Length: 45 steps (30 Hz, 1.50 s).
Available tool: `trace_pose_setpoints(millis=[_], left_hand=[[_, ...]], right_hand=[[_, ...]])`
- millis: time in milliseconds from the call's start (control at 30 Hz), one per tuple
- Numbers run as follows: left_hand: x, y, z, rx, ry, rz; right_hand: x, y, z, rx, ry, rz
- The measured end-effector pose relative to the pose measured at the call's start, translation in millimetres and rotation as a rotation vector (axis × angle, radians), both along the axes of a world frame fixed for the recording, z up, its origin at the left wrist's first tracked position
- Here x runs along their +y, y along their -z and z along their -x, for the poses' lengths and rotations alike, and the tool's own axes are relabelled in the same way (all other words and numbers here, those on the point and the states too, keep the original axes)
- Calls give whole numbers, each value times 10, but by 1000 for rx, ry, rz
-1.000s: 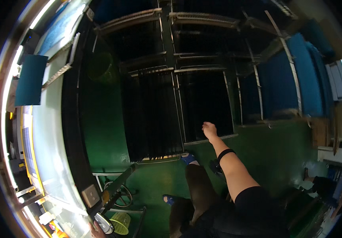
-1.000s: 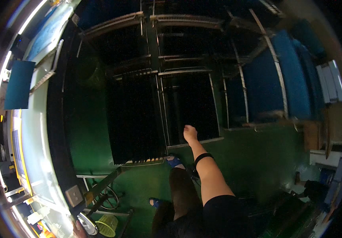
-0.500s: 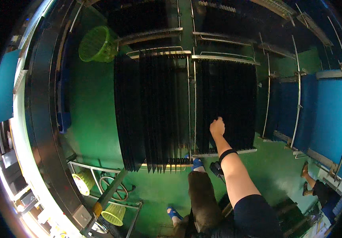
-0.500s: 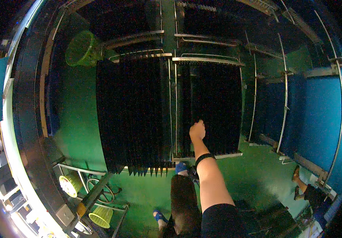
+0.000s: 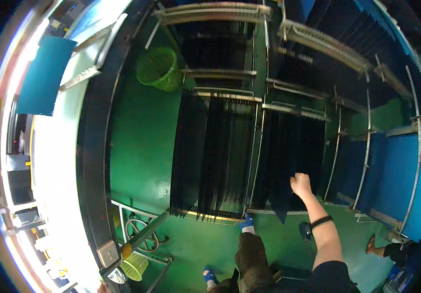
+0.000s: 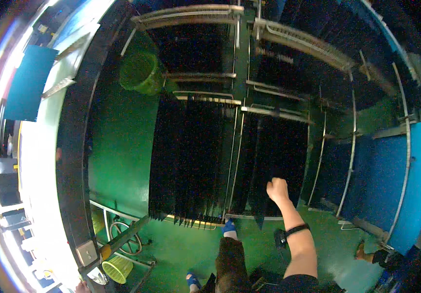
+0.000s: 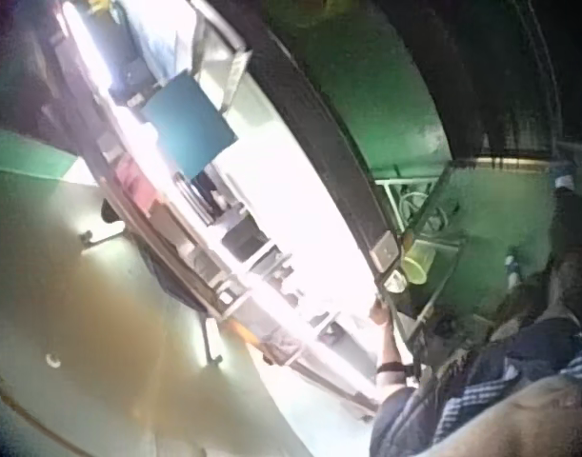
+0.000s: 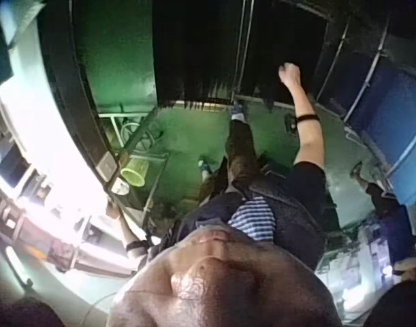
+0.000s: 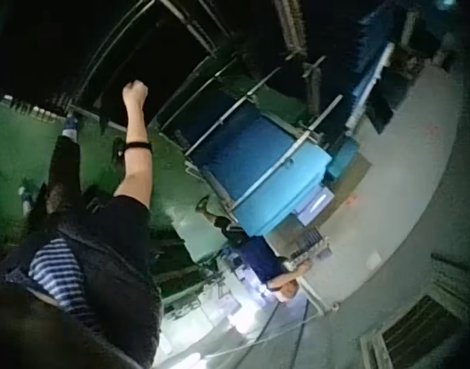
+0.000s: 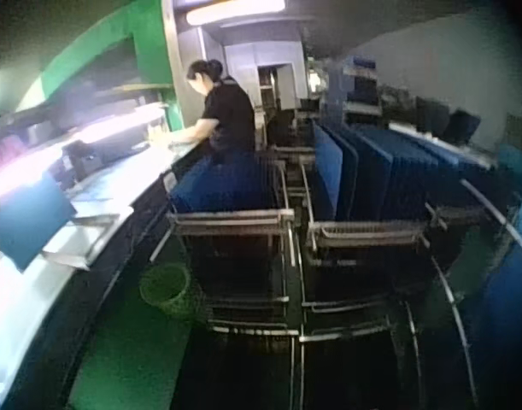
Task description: Inspecting and sorting metal or plastic patterned plates into storage racks on a fabrication floor.
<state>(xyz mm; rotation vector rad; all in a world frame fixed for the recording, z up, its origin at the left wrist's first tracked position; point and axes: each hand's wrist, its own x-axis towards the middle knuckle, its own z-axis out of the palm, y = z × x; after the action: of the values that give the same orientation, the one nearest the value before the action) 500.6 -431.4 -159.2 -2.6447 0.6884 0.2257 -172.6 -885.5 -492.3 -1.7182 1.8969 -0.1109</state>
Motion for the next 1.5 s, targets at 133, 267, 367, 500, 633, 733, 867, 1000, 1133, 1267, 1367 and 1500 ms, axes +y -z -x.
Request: trace_pose_setpoints(millis=[133,267,367,500,633,733,867,1000,1133,1267,1367,1500], left_hand=[[308,146,-275,-85,7,-26],[828,671,-312,-283,161,11],[534,807,-167,-186,364,253],[-366,102,375,-424,408,73],[19,247,491,-105,264,656],[609,-169,593,202,382,1053],[1998,-173,632,22,171,1018],[3353,-330,669,-407,-340,955],[4534,192,927,-857,-1084,885],[4884,461,1238,-416,-1853,1882],[4714,185,1345,48,-1836,2390],[4605,235,1390,230,-1689,2202]], right_hand=[[107,-1511,-258,-304,72,-23],[319,-3218,-1083,-795,273,-123],[551,-3610,-1403,-1002,69,-16],[903,-3878,-2347,-1281,-78,-200],[1651,-4147,-3629,-1176,-352,-521],[2221,-3868,-4459,-1159,-328,-721],[3252,-4011,-5564,-1099,-452,-995],[3762,-3570,-6197,-992,-458,-1084],[4196,-3410,-6479,-812,-375,-1157],[4331,-3393,-6505,-683,-302,-1127],[4253,-3336,-6515,-622,-354,-1140],[4186,-3301,-6578,-598,-375,-1159]])
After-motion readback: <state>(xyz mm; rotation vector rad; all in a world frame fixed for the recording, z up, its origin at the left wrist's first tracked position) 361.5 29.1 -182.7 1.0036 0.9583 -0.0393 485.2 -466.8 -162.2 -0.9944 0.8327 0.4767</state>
